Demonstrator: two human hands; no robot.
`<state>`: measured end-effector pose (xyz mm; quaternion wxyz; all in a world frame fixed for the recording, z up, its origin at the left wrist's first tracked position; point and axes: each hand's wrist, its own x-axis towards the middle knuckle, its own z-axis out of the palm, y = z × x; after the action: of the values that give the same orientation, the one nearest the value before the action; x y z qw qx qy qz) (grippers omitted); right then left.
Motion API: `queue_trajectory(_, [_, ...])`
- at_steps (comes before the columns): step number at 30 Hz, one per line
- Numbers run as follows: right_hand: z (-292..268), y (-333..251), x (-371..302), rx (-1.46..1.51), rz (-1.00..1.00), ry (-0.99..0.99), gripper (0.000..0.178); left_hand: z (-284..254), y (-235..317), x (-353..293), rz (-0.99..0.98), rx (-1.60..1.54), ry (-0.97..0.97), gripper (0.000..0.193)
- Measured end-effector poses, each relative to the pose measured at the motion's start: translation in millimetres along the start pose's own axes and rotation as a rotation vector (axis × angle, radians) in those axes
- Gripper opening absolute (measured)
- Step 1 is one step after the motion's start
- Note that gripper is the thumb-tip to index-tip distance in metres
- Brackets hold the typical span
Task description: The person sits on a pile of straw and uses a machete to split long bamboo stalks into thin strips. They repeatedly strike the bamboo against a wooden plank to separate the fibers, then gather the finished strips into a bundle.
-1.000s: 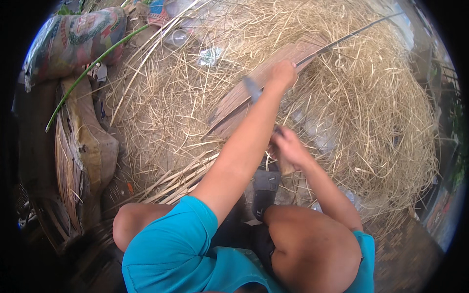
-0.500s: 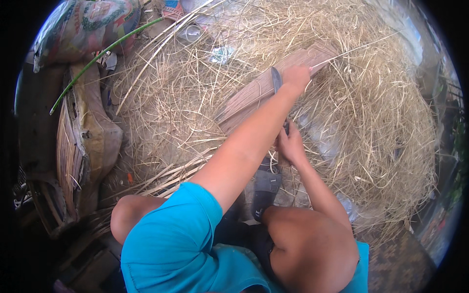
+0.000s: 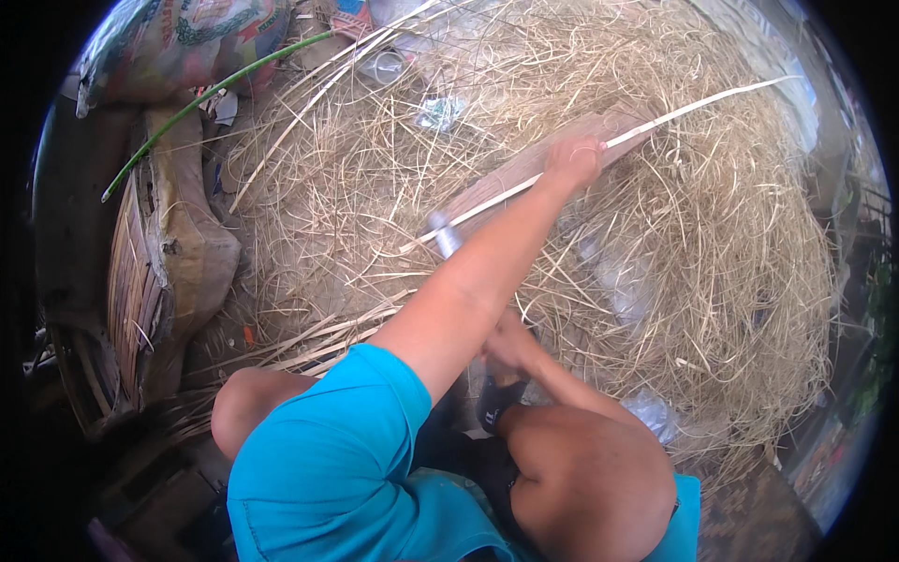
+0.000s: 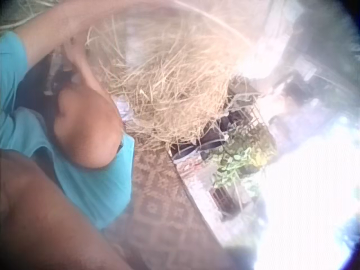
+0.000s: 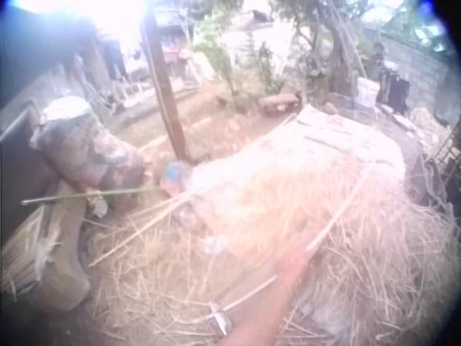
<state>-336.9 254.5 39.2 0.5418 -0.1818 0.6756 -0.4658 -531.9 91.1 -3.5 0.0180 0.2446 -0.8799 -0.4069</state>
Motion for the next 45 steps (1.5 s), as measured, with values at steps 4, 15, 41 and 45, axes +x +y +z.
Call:
queue_trajectory(4, [-18.5, 12.4, 11.2, -0.033, 0.031, -0.162, 0.026, 3.1, -4.0, -4.0, 0.021, 0.07, -0.013, 0.038])
queue_trajectory(15, [-9.3, 8.5, 12.7, -0.047, -0.056, -0.172, 0.025, 1.8, -0.9, 6.0, 0.037, 0.106, -0.005, 0.041])
queue_trajectory(41, [-123.9, 29.4, -12.3, -0.731, -0.28, 0.588, 0.052, -180.9, -51.2, -74.3, 0.301, 0.886, -0.738, 0.045])
queue_trajectory(45, [-163.7, 10.0, 2.4, -0.941, -0.195, 0.672, 0.057, -203.7, -152.2, -179.2, 0.046, 0.4, -0.837, 0.067])
